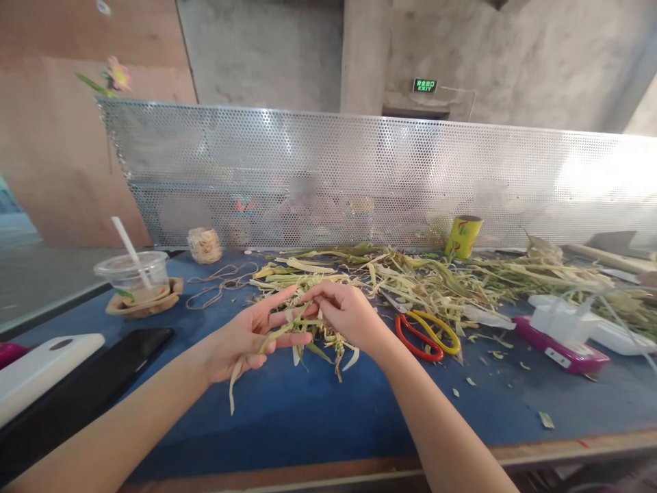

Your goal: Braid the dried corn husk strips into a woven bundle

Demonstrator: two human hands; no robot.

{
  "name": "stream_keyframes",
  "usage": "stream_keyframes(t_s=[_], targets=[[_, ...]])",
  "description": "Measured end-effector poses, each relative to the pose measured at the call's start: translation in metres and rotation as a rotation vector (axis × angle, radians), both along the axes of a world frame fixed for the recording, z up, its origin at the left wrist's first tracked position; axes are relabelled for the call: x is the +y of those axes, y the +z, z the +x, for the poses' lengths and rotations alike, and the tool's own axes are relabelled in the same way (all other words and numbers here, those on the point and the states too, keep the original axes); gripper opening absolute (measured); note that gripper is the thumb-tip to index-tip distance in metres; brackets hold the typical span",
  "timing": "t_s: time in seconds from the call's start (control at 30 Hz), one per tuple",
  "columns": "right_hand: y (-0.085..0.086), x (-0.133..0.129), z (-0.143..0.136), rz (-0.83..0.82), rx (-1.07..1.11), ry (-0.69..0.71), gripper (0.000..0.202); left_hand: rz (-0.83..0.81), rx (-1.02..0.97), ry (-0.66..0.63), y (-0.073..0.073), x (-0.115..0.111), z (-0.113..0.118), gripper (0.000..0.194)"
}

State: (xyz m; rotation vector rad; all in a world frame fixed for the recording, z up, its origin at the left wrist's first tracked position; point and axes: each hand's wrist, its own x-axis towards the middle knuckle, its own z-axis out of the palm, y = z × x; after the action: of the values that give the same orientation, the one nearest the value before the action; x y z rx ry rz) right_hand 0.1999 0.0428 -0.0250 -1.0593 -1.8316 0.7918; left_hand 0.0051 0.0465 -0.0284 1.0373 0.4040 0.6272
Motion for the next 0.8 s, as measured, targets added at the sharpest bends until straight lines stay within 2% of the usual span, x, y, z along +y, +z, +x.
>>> stream_keyframes(t_s=[0.07, 0.13, 0.2, 0.27, 0.37, 0.6, 0.7, 0.8], targets=[[0.0, 0.001, 0.001, 0.037, 0.034, -0.027, 0.018, 0.027, -0.032, -0.049, 0.002, -0.001, -0.001, 0.116], [-0.001, 0.001, 0.002, 0.086, 0.075, -0.059, 0.016, 0.068, -0.072, -0.041, 0.002, 0.0, 0.0, 0.117], [-0.002, 0.001, 0.002, 0.128, 0.112, -0.087, 0.017, 0.099, -0.107, 0.06, 0.0, 0.001, 0.003, 0.105], [-0.004, -0.001, -0.001, 0.135, 0.138, -0.103, 0.018, 0.116, -0.108, 0.213, -0.003, 0.002, 0.007, 0.091], [-0.005, -0.003, -0.007, 0.082, 0.181, -0.109, 0.021, 0.154, -0.075, 0.346, -0.006, 0.002, 0.011, 0.094], [-0.006, -0.004, -0.012, 0.07, 0.251, -0.113, 0.023, 0.263, -0.057, 0.19, -0.005, -0.002, 0.007, 0.1], [-0.01, -0.005, -0.015, 0.095, 0.279, -0.083, 0.024, 0.285, -0.083, 0.27, -0.006, -0.001, 0.007, 0.102], [-0.016, -0.005, -0.019, 0.119, 0.255, -0.035, 0.03, 0.251, -0.067, 0.428, -0.007, 0.0, 0.01, 0.089]])
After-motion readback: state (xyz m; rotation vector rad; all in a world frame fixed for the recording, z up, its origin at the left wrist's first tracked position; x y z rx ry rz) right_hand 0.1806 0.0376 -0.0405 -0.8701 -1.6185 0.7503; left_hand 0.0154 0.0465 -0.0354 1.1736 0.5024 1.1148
